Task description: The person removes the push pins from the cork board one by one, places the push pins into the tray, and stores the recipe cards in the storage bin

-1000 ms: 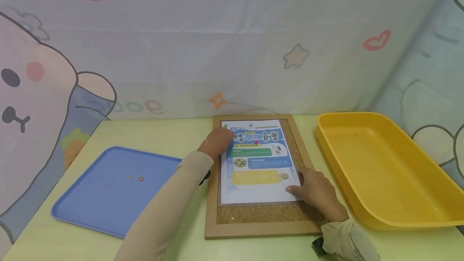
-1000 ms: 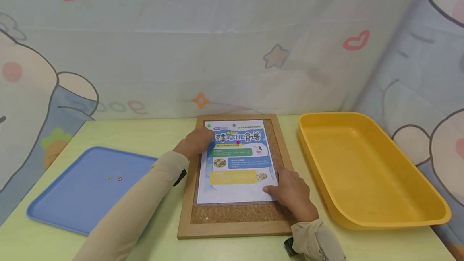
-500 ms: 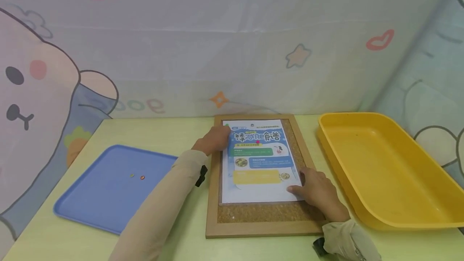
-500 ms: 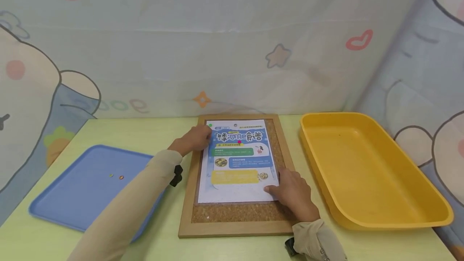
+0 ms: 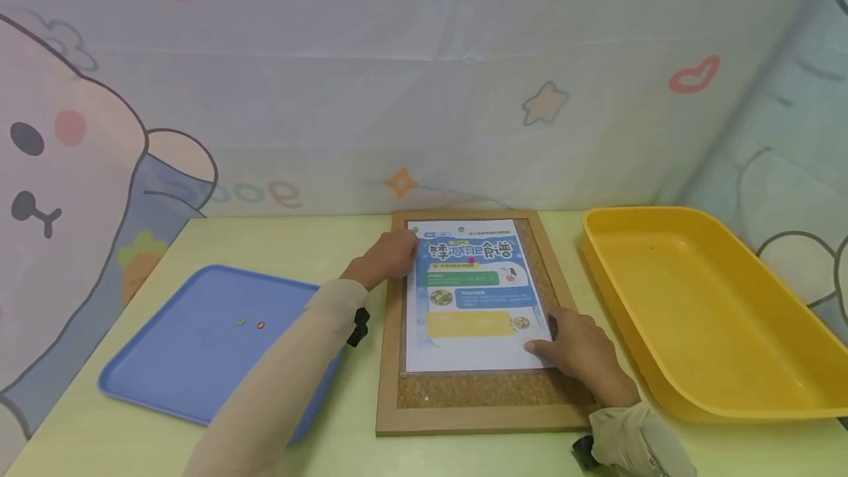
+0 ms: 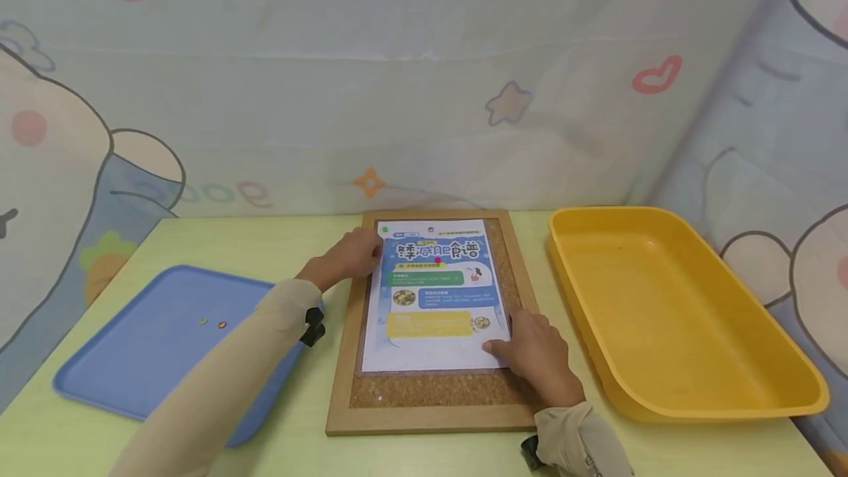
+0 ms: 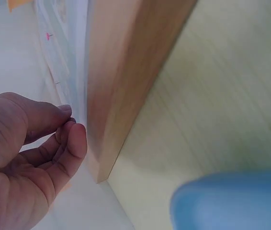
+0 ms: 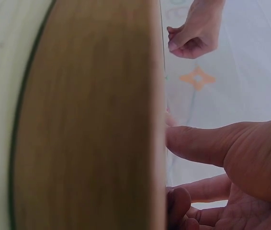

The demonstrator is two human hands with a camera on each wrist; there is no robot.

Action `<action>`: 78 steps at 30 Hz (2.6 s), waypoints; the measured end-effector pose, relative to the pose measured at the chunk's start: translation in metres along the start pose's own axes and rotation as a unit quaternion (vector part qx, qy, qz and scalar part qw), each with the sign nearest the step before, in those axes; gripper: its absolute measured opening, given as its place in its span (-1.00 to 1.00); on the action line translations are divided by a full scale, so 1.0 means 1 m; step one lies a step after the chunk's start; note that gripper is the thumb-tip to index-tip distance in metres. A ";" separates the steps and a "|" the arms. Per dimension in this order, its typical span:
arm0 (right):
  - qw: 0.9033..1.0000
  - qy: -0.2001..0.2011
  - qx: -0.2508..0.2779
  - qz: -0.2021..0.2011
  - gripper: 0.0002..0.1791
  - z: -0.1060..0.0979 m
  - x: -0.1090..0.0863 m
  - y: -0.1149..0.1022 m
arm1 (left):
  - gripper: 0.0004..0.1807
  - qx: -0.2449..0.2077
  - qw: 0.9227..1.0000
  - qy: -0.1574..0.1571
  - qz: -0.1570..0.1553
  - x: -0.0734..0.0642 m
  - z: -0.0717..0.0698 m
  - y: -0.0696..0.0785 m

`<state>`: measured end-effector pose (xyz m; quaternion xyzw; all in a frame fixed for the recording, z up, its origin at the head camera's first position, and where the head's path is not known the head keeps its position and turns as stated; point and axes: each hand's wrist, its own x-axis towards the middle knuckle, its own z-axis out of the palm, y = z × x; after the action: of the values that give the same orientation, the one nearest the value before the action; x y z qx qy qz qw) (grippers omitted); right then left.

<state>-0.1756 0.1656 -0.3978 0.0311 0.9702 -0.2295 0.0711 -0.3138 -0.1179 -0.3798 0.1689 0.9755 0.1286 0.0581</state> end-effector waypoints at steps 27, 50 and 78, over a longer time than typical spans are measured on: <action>1.000 -0.003 0.007 -0.009 -0.23 -0.001 0.000 0.001 | -0.78 -0.025 0.997 0.038 0.066 -0.123 -0.038 -0.069; 1.000 -0.007 0.002 -0.006 -0.23 -0.004 0.000 0.002 | -0.71 0.041 0.994 0.095 -0.041 -0.185 -0.020 -0.117; 1.000 -0.005 0.009 -0.010 -0.24 0.000 -0.002 -0.001 | -0.83 0.200 0.958 0.205 0.016 -0.191 0.021 -0.104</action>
<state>-0.1734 0.1649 -0.3970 0.0206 0.9680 -0.2391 0.0738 -0.1646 -0.2733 -0.4142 0.1625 0.9695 -0.0359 -0.1800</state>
